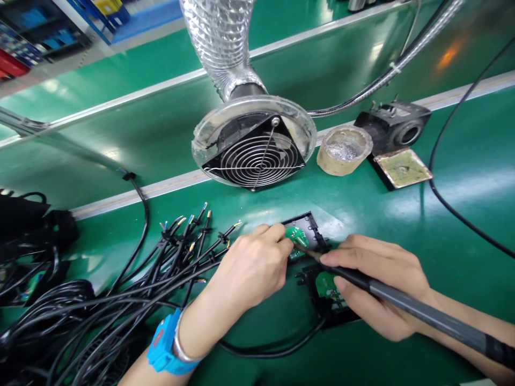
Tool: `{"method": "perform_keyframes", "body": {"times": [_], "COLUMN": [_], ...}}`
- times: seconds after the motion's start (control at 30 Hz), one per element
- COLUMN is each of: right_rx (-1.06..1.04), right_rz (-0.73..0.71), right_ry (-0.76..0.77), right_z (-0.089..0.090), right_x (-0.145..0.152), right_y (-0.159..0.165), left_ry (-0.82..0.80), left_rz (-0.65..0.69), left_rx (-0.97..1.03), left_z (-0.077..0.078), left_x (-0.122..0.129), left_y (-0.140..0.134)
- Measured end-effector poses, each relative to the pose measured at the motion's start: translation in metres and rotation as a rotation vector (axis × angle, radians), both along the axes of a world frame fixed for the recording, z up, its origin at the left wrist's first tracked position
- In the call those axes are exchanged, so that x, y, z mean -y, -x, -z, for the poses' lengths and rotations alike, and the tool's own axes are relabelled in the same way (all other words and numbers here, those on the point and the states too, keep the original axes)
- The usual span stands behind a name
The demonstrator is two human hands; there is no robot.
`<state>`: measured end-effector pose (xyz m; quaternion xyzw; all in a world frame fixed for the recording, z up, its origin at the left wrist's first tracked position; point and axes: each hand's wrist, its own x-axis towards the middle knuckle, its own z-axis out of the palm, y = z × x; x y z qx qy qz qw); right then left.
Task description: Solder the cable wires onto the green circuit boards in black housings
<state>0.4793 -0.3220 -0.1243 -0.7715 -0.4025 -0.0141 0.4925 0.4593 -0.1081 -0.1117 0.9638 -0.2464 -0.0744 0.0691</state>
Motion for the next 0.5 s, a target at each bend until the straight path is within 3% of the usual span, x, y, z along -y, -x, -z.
{"method": "perform_keyframes", "body": {"times": [0.3,0.5], "right_rx": [0.042,0.004], "right_rz": [0.056,0.077], "right_ry": [-0.006,-0.112], "right_z": [-0.0035,-0.0043], "right_x": [0.004,0.0053], "right_y": [0.0044,0.0043], "left_ry": [-0.008,-0.017], "left_rz": [-0.003,-0.011], "left_rx": [-0.015,-0.001], "left_z": [0.0004,-0.0004], "left_x": [0.0,0.0005], "left_y": [0.0003,0.0008]}}
